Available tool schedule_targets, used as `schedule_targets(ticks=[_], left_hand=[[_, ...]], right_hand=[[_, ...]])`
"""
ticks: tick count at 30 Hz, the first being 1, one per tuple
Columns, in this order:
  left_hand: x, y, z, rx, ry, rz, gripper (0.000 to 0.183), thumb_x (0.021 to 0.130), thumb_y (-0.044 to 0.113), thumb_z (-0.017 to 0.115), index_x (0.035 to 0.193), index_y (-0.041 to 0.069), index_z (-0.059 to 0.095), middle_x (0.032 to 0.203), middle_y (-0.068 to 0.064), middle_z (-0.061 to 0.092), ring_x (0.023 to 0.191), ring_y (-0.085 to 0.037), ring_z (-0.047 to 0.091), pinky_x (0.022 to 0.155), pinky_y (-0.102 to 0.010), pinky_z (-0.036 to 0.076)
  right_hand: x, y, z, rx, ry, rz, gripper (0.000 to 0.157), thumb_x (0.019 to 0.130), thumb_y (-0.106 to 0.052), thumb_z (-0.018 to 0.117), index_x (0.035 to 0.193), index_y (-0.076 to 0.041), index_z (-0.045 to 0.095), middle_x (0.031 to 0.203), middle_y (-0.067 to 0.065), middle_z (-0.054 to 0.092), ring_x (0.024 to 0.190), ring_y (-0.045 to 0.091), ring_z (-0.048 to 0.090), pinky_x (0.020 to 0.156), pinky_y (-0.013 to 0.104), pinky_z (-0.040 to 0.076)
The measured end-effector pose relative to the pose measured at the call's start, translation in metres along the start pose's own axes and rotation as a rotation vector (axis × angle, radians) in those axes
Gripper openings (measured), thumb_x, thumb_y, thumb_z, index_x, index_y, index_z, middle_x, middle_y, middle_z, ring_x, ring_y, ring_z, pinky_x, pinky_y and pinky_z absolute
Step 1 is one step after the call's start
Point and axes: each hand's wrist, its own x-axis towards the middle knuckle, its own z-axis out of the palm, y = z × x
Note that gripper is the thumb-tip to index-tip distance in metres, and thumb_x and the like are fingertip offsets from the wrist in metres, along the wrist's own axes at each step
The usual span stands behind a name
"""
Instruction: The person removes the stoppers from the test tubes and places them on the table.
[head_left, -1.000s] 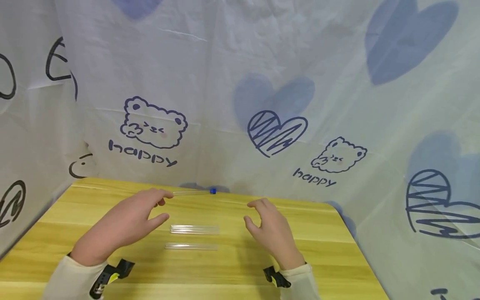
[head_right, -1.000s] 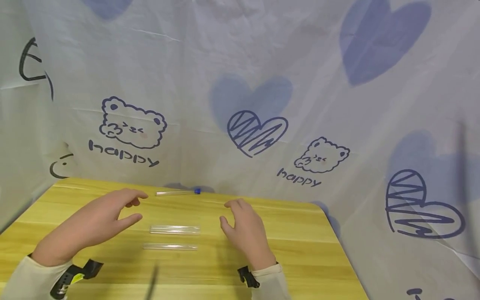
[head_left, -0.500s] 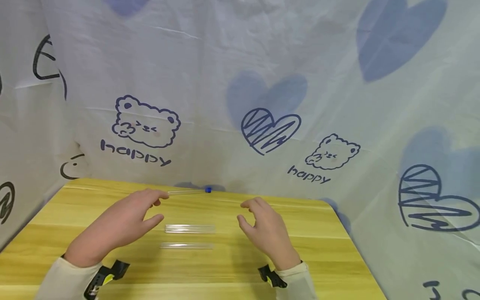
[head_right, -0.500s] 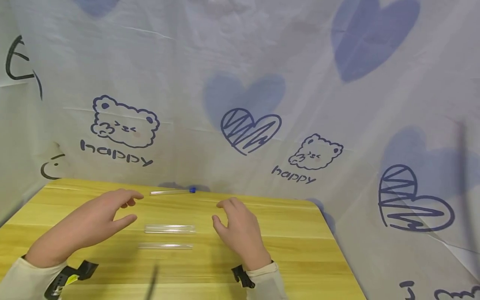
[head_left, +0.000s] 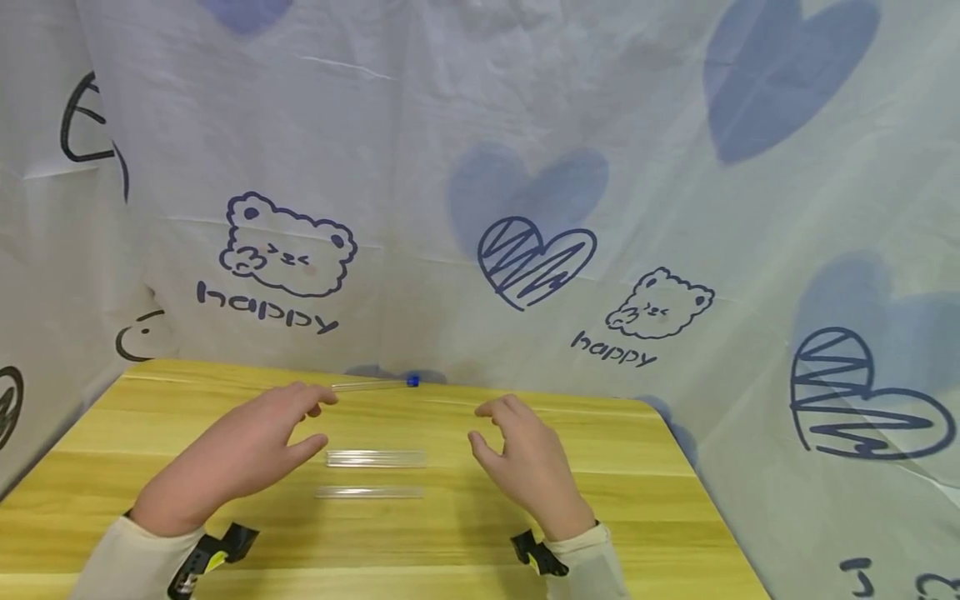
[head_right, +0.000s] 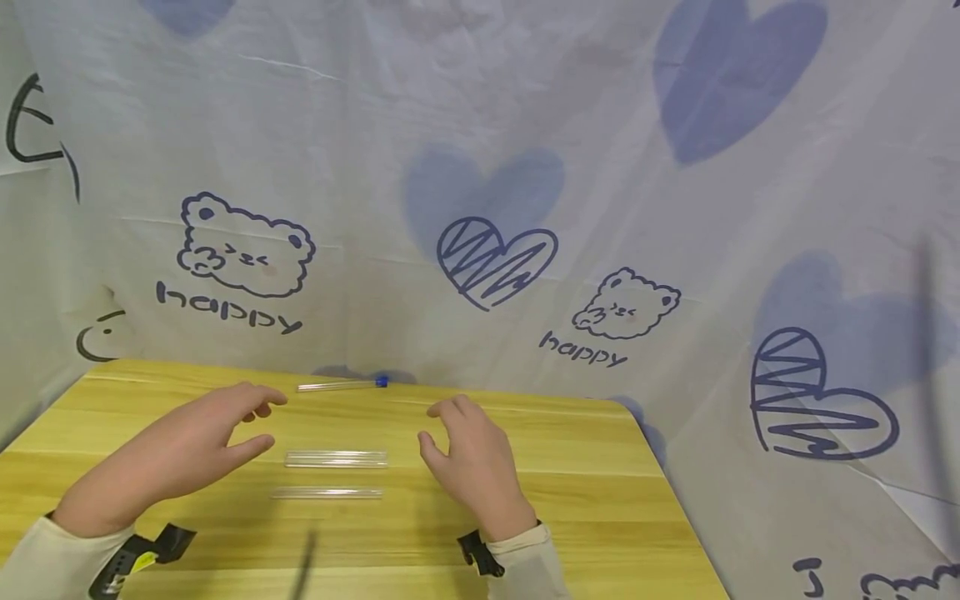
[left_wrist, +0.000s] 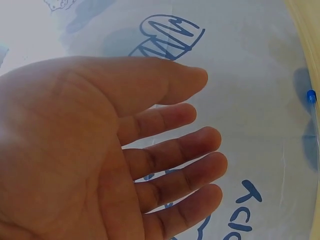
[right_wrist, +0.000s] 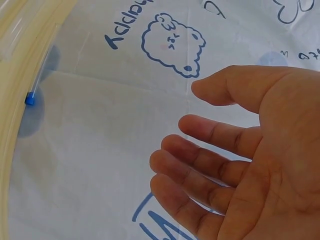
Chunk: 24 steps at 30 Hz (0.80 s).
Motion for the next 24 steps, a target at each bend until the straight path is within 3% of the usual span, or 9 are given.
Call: schedule_targets(ticks=[11,16,19,24], left_hand=[[0.002,-0.001,0.001,0.005,-0.014,0.003,0.047,0.097,0.026,0.074,0.137,0.006,0.06,0.125,-0.01,0.068,0.115,-0.034,0.065,0.094,-0.056,0.053],[0.008,-0.005,0.009,-0.002,-0.002,0.006,0.044,0.097,0.027,0.073,0.135,0.007,0.062,0.123,-0.009,0.068,0.113,-0.032,0.065,0.093,-0.055,0.054],[0.017,-0.019,0.021,-0.02,0.019,-0.013,0.04,0.098,0.025,0.072,0.132,0.006,0.064,0.123,-0.01,0.068,0.111,-0.031,0.065,0.092,-0.054,0.054],[0.041,-0.065,0.052,-0.009,0.08,-0.065,0.037,0.098,0.019,0.071,0.128,-0.001,0.064,0.122,-0.02,0.067,0.11,-0.038,0.065,0.092,-0.056,0.054]], right_hand=[[-0.001,0.0,-0.001,0.001,0.0,0.003,0.025,0.096,-0.031,0.074,0.115,-0.015,0.072,0.113,-0.002,0.068,0.095,0.015,0.067,0.071,0.029,0.057],[-0.001,0.001,-0.003,0.0,-0.001,0.011,0.024,0.096,-0.032,0.073,0.114,-0.017,0.072,0.112,-0.004,0.068,0.095,0.013,0.067,0.071,0.029,0.056],[-0.001,0.0,-0.004,0.0,-0.007,0.008,0.024,0.096,-0.033,0.073,0.115,-0.017,0.072,0.113,-0.004,0.069,0.095,0.012,0.067,0.072,0.029,0.057],[0.0,-0.003,-0.004,0.016,-0.032,0.007,0.025,0.097,-0.035,0.073,0.115,-0.018,0.073,0.115,-0.004,0.069,0.092,0.011,0.067,0.072,0.028,0.057]])
